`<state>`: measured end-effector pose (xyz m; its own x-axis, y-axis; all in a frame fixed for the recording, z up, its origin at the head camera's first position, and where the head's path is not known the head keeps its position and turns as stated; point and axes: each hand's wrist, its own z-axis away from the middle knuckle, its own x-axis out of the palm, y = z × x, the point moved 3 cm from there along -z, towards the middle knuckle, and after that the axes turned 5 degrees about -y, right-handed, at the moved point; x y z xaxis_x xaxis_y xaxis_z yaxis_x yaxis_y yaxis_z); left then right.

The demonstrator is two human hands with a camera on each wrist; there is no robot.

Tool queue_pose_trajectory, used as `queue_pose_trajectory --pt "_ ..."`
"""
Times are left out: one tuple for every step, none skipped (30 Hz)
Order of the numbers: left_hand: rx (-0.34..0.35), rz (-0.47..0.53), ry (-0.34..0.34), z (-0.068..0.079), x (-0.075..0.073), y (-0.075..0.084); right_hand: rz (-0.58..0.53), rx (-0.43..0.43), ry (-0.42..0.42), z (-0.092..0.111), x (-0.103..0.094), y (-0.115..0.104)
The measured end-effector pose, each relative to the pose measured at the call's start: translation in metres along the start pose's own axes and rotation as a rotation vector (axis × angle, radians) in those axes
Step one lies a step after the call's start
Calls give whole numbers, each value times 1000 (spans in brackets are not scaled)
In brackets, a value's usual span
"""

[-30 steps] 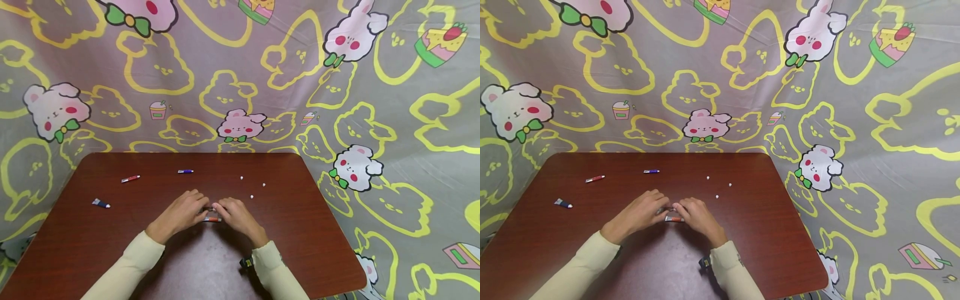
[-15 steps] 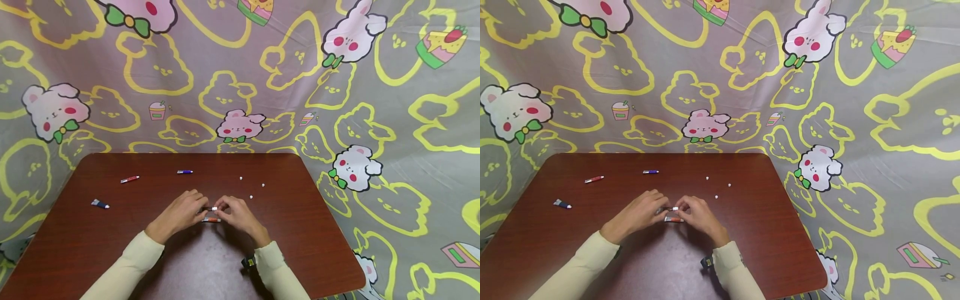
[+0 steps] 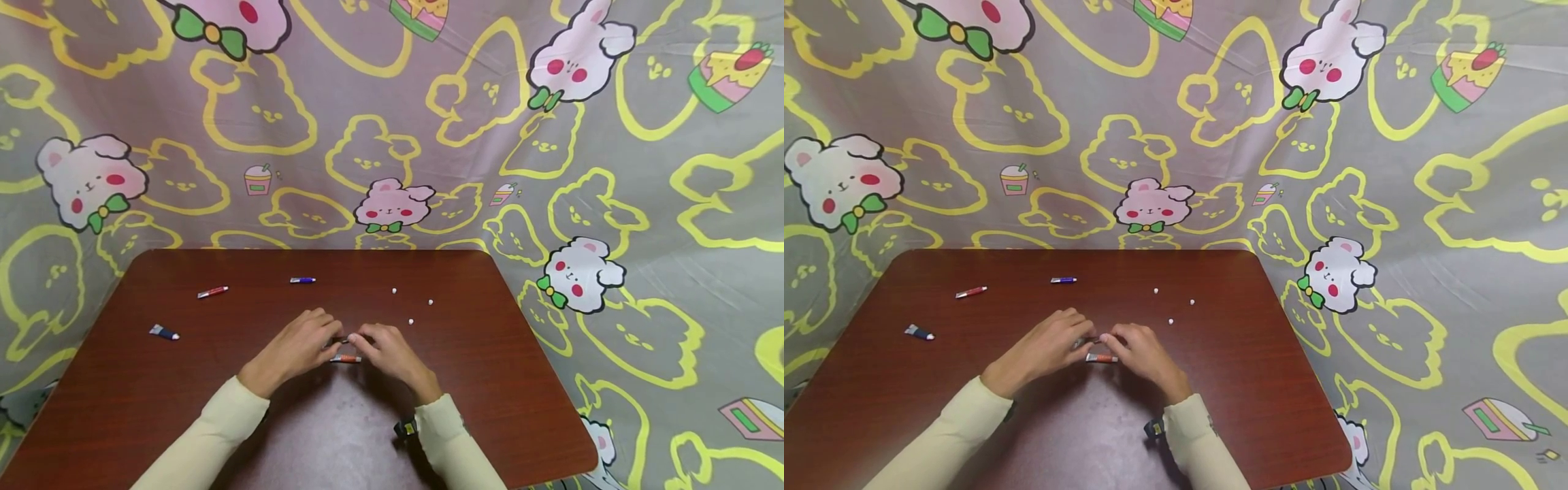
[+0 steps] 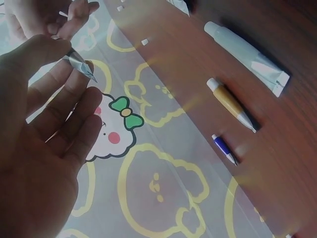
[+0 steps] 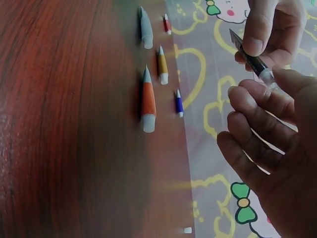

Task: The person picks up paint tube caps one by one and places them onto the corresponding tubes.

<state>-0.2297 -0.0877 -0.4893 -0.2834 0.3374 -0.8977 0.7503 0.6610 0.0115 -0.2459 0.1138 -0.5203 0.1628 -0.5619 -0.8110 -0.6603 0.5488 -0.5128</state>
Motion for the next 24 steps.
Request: queue_pose_trajectory --pt "-1 0 0 0 0 0 -22 23 -11 0 0 0" --pt "-2 -1 -2 0 0 0 -47 45 -21 1 0 1" --pt "-5 -2 -5 0 0 0 -78 63 -29 2 0 2" --pt "-8 -2 -9 0 0 0 -114 81 -36 3 1 2" --pt "-12 -2 -13 0 0 0 -145 96 -41 4 0 2" --pt "-16 -3 -18 0 0 0 -168 102 -44 4 0 2" --pt "-19 -1 -22 0 0 0 -179 100 -40 5 0 2" --pt "-21 -1 -25 0 0 0 -183 88 -32 5 -1 2" --pt "-23 2 -28 1 0 0 -186 74 -23 5 -1 2" --pt "-24 5 -30 1 0 0 -185 65 -16 5 -2 1" --pt "-25 6 -31 1 0 0 -179 51 -7 5 -2 1" --pt "-24 8 -32 0 0 0 -177 36 1 5 -2 0" --pt "-23 8 -33 0 0 1 -170 22 8 5 -2 0" --pt "-21 7 -32 0 0 1 -166 11 13 4 -2 -1" --pt "-19 7 -31 0 0 1 -163 0 18 4 -2 -1" --pt "-17 5 -30 0 0 1 -159 -8 21 4 -2 -1" --pt "-15 4 -28 0 0 2 -158 -16 25 4 -3 -1" --pt "-14 3 -26 0 0 2 -155 -22 28 4 -3 -1" --pt "-12 1 -24 0 -1 2 -149 -27 34 4 -3 -1" --pt "-11 0 -22 0 -1 2 -147 -27 37 4 -3 -1" --pt "-9 0 -19 -1 -1 2 -137 -27 41 4 -3 -1" --pt "-7 -1 -16 -1 -1 2 -126 -26 46 4 -3 -1" --pt "-4 -2 -13 -1 -2 3 -113 -25 51 4 -4 -1" --pt "-2 -2 -10 -2 -2 3 -97 -23 56 4 -4 -1"
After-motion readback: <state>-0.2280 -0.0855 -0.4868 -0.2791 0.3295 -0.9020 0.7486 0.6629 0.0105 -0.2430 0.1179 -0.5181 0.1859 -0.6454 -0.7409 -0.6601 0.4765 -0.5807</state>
